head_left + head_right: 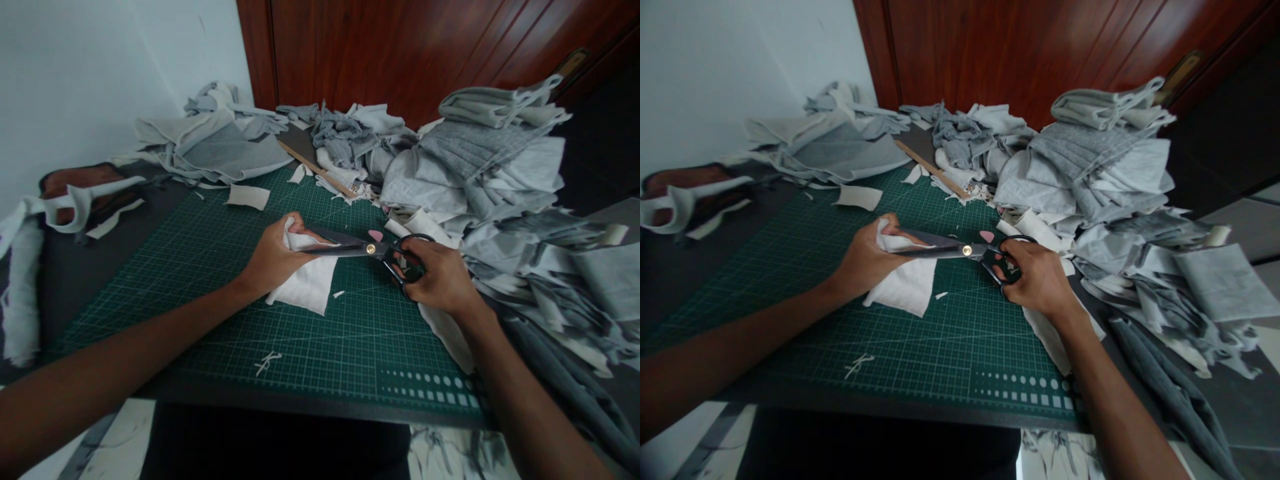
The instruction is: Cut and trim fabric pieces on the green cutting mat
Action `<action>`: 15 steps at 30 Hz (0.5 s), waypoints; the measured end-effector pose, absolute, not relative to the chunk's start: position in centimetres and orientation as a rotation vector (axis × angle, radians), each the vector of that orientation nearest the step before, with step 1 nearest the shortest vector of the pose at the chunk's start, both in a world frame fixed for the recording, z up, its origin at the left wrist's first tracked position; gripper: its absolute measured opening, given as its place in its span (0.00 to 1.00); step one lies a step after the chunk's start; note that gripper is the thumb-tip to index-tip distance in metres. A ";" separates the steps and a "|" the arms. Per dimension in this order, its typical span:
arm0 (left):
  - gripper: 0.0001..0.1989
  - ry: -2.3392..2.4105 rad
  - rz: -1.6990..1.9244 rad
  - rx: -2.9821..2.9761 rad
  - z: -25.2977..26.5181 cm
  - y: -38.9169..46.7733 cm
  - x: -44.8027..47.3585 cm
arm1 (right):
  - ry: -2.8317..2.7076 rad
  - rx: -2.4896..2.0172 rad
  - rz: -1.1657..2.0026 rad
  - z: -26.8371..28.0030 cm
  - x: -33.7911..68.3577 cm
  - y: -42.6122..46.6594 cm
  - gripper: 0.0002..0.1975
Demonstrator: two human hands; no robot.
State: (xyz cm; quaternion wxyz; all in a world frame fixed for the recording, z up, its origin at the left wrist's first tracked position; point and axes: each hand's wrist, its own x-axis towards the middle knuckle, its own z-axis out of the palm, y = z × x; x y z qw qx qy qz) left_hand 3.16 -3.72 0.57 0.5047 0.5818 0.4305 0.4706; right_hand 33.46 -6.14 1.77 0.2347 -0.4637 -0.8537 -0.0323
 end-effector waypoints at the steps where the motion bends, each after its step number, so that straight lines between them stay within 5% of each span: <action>1: 0.29 1.052 1.156 1.462 0.6 -3.7 3.2 | -2.353 -1.264 -0.096 1.8 33.4 -6.1 0.05; 15: 0.23 1.092 1.150 1.650 0.3 -3.5 3.2 | -2.366 -1.229 -0.170 1.9 33.6 -6.3 0.05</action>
